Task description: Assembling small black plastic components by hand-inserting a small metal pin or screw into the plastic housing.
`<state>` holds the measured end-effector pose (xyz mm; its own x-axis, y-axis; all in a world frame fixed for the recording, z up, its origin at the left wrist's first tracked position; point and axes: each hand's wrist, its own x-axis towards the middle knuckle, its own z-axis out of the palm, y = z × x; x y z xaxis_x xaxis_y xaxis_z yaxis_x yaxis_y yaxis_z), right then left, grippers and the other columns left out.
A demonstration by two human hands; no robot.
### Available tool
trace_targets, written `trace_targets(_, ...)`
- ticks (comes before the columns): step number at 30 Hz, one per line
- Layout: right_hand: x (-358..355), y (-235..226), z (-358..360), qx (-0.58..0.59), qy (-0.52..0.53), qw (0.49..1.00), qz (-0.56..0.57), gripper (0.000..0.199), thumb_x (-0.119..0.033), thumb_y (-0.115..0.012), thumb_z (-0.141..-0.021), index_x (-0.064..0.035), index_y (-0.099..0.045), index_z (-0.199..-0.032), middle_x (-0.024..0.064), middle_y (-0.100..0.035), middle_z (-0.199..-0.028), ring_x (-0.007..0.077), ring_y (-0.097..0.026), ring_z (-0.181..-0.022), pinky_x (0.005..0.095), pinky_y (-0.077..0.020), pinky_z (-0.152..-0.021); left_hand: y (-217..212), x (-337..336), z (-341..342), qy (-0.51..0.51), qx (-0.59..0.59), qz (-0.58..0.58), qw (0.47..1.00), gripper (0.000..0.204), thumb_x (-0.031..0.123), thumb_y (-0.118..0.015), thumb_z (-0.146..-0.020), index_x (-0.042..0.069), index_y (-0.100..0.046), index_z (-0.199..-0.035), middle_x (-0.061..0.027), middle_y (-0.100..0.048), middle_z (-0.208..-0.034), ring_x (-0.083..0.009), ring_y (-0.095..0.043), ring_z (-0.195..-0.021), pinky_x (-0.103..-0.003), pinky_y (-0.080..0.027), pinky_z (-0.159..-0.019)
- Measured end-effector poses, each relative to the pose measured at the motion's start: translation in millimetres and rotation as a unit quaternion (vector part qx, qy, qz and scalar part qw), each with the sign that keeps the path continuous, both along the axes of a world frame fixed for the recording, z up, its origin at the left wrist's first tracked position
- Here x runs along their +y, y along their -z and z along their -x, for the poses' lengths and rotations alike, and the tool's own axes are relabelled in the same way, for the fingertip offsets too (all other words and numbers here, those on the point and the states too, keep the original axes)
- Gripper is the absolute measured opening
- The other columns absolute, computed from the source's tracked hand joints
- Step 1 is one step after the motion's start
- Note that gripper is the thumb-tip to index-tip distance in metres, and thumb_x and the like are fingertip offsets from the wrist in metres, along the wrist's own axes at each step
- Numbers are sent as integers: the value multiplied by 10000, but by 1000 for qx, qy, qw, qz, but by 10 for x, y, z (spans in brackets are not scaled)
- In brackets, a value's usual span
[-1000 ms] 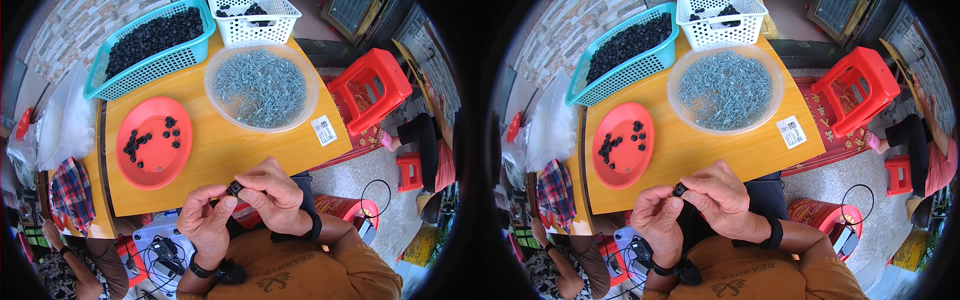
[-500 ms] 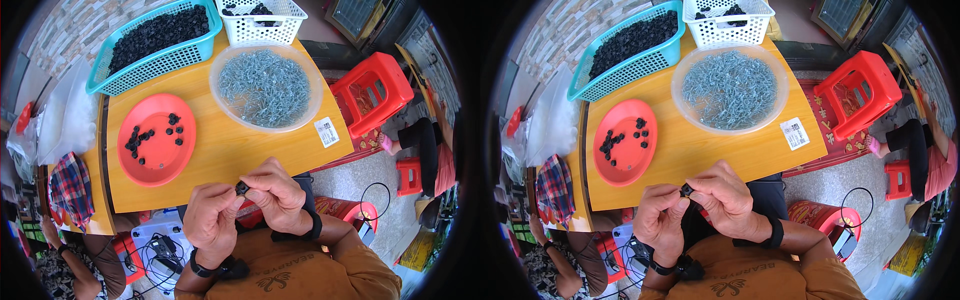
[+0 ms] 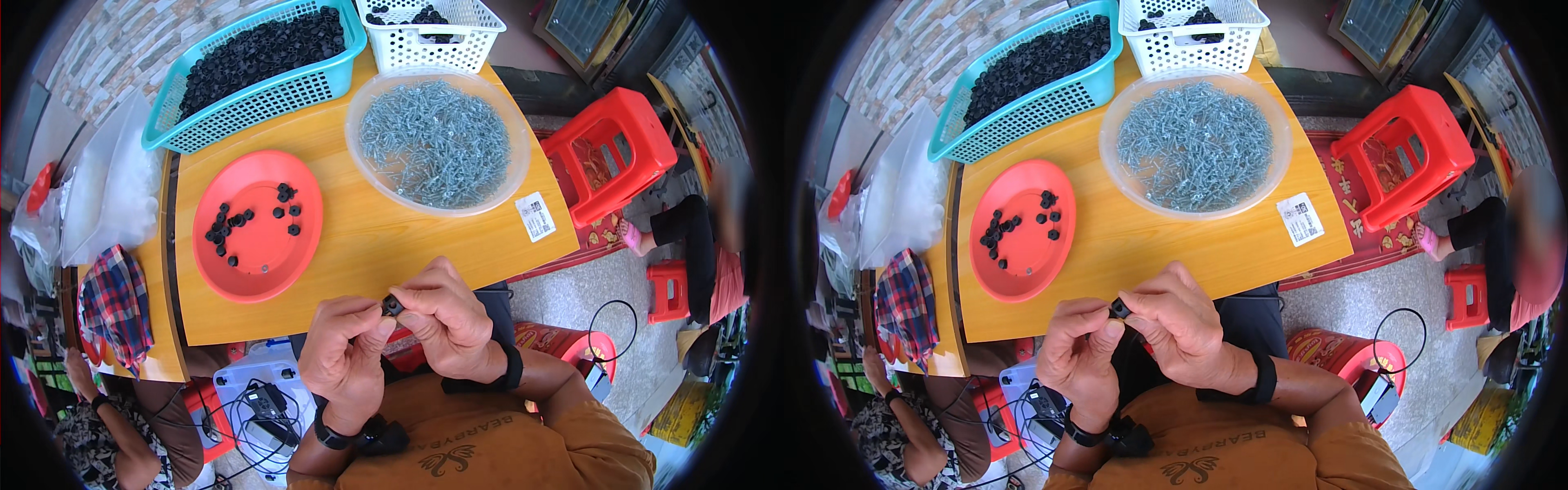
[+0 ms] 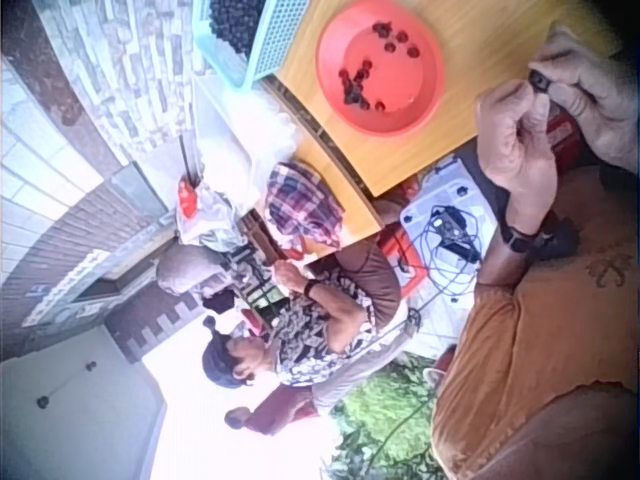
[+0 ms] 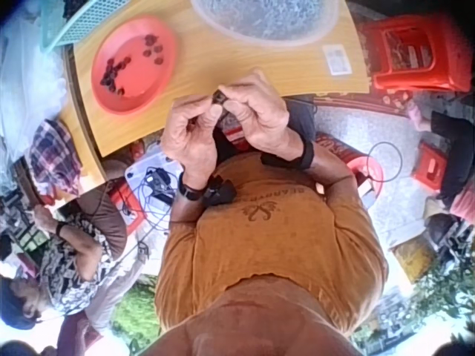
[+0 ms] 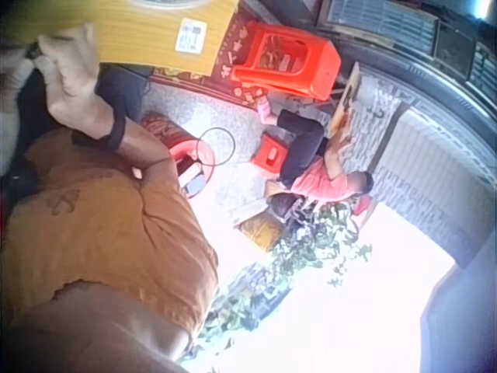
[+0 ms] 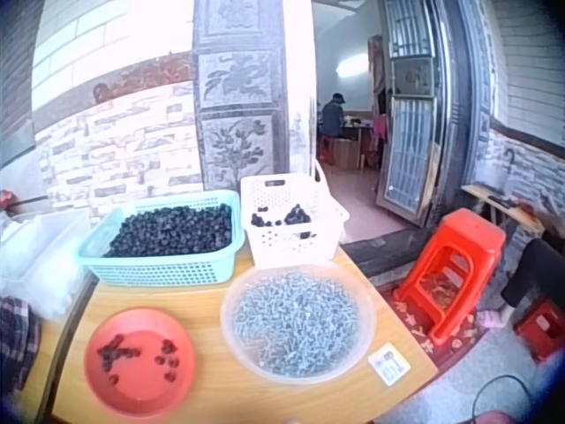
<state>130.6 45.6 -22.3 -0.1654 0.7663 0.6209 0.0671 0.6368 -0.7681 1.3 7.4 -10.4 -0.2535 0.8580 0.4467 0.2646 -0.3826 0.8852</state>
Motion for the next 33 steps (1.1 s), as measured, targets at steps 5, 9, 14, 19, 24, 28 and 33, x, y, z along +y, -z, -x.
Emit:
trace_targets(5, -2, -3, 7, -50, 36, 996, -64, 241, 29, -652, -749, 40, -610, -986, 135, -594, -848, 270, -521, -678, 326, -432, -588, 39, 1, -40, -2, -127, 12, 992, 151, -8, -723, -738, -7, -608, -836, -96, -625, -856, -155, -570, -772, -246, -459, -685)
trace_targets(9, -5, 5, 28, -58, 55, 993, -82, 286, 54, -668, -698, 49, -608, -977, 143, -590, -841, 276, -522, -669, 330, -437, -575, 52, -4, -49, -1, -137, 10, 991, 155, -13, -723, -737, -12, -610, -844, -96, -625, -861, -156, -571, -777, -252, -462, -700)
trace_targets(14, 5, 9, 13, -83, 66, 986, -131, 331, 76, -679, -636, 83, -597, -957, 152, -578, -824, 274, -521, -653, 329, -441, -564, 67, -14, -43, -4, -101, 1, 995, 158, -43, -718, -722, -17, -598, -823, -108, -610, -881, -153, -557, -795, -258, -457, -742)
trace_targets(19, -5, 26, 34, -82, 70, 985, -134, 331, 71, -679, -643, 100, -589, -960, 162, -576, -837, 277, -523, -656, 329, -447, -571, 80, -2, -58, -17, -119, -4, 993, 154, -36, -721, -723, -16, -611, -829, -105, -617, -874, -159, -566, -788, -264, -464, -730)
trace_targets(24, -77, -3, 83, -92, 83, 986, -109, 341, 58, -680, -644, 118, -580, -964, 186, -574, -860, 290, -526, -685, 338, -455, -581, 77, 9, -55, -13, -169, -3, 985, 148, -35, -719, -730, -18, -620, -839, -101, -623, -870, -157, -574, -787, -267, -473, -727)
trace_targets(28, -70, 42, 117, -120, 118, 977, -132, 385, 40, -704, -612, 96, -583, -973, 174, -580, -882, 287, -537, -705, 340, -451, -592, 62, 22, -76, -24, -214, 28, 976, 144, -33, -713, -724, -8, -608, -820, -112, -626, -848, -168, -582, -786, -282, -465, -775)
trace_targets(33, -16, 100, 131, -130, 138, 972, -142, 423, 31, -724, -568, 73, -587, -967, 154, -588, -870, 278, -546, -691, 337, -445, -587, 65, 41, -67, -31, -287, 83, 954, 132, -44, -702, -722, -7, -608, -808, -92, -632, -813, -151, -585, -755, -269, -463, -783)
